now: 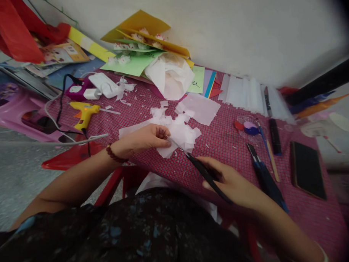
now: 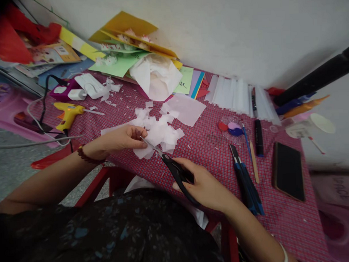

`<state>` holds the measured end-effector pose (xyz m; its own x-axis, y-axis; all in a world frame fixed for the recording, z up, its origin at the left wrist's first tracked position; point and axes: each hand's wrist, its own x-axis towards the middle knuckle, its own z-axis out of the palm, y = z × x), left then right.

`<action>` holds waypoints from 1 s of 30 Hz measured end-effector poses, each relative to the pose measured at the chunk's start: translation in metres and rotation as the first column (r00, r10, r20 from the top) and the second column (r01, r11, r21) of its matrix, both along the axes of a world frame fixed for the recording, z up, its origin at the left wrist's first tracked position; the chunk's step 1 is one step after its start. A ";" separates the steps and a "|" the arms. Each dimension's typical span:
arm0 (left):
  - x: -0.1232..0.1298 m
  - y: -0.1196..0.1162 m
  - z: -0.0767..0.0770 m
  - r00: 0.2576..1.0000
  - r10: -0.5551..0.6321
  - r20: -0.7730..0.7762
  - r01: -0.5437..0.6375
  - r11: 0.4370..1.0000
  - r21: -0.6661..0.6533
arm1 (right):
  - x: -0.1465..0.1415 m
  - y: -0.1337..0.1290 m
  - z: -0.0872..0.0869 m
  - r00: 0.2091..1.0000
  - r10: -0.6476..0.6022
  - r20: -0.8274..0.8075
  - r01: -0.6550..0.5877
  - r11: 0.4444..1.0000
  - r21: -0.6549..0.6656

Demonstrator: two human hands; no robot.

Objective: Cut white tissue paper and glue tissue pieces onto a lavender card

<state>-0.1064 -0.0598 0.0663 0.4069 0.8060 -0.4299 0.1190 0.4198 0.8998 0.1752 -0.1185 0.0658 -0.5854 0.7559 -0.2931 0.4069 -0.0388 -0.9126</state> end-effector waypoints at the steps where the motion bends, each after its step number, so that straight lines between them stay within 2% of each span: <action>1: 0.000 0.000 0.000 1.000 -0.011 -0.012 0.011 1.000 -0.002 | 0.000 0.000 0.000 1.000 0.000 -0.004 0.000 1.000 -0.006; 8: -0.002 0.003 -0.003 0.997 -0.075 -0.034 0.075 0.997 0.009 | -0.002 0.000 0.000 1.000 -0.022 -0.021 0.020 0.998 -0.056; 13: -0.007 -0.003 -0.004 0.990 -0.135 -0.043 0.138 0.989 0.059 | -0.001 0.000 -0.002 0.998 -0.063 -0.010 0.062 0.994 -0.085; 15: -0.009 -0.007 -0.005 0.991 -0.125 -0.050 0.128 0.990 0.067 | 0.000 0.000 -0.001 0.999 -0.054 -0.006 0.053 0.996 -0.074; 17: -0.011 -0.009 -0.003 0.997 -0.069 -0.041 0.073 0.993 0.090 | 0.003 -0.001 0.002 1.000 -0.017 0.000 0.017 1.000 -0.018; 19: -0.011 -0.010 -0.001 0.999 0.041 -0.003 -0.041 0.988 0.147 | 0.006 -0.001 0.006 1.000 0.014 0.013 -0.015 0.999 0.052; 21: -0.011 -0.010 0.002 0.985 0.169 0.045 -0.174 0.961 0.214 | 0.009 -0.001 0.007 0.999 0.031 0.026 -0.033 0.996 0.082; 23: -0.010 -0.009 0.005 0.970 0.231 0.072 -0.242 0.933 0.265 | 0.010 -0.001 0.007 0.998 0.046 0.032 -0.048 0.996 0.073; 26: -0.007 -0.009 0.005 0.990 0.139 0.034 -0.142 0.948 0.285 | 0.008 -0.002 0.006 0.998 0.064 0.026 -0.066 0.996 0.060; 28: -0.004 -0.008 0.003 0.999 0.051 -0.017 -0.046 0.968 0.247 | 0.004 -0.003 0.006 0.998 0.054 0.020 -0.055 0.997 0.046; 30: -0.001 -0.008 0.001 0.999 0.009 -0.041 -0.001 0.981 0.192 | 0.001 -0.003 0.006 0.999 0.036 0.012 -0.036 0.999 0.025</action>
<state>-0.1074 -0.0680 0.0675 0.3881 0.8769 -0.2835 0.1566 0.2404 0.9580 0.1759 -0.1216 0.0717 -0.6091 0.7415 -0.2812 0.4186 -0.0005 -0.9082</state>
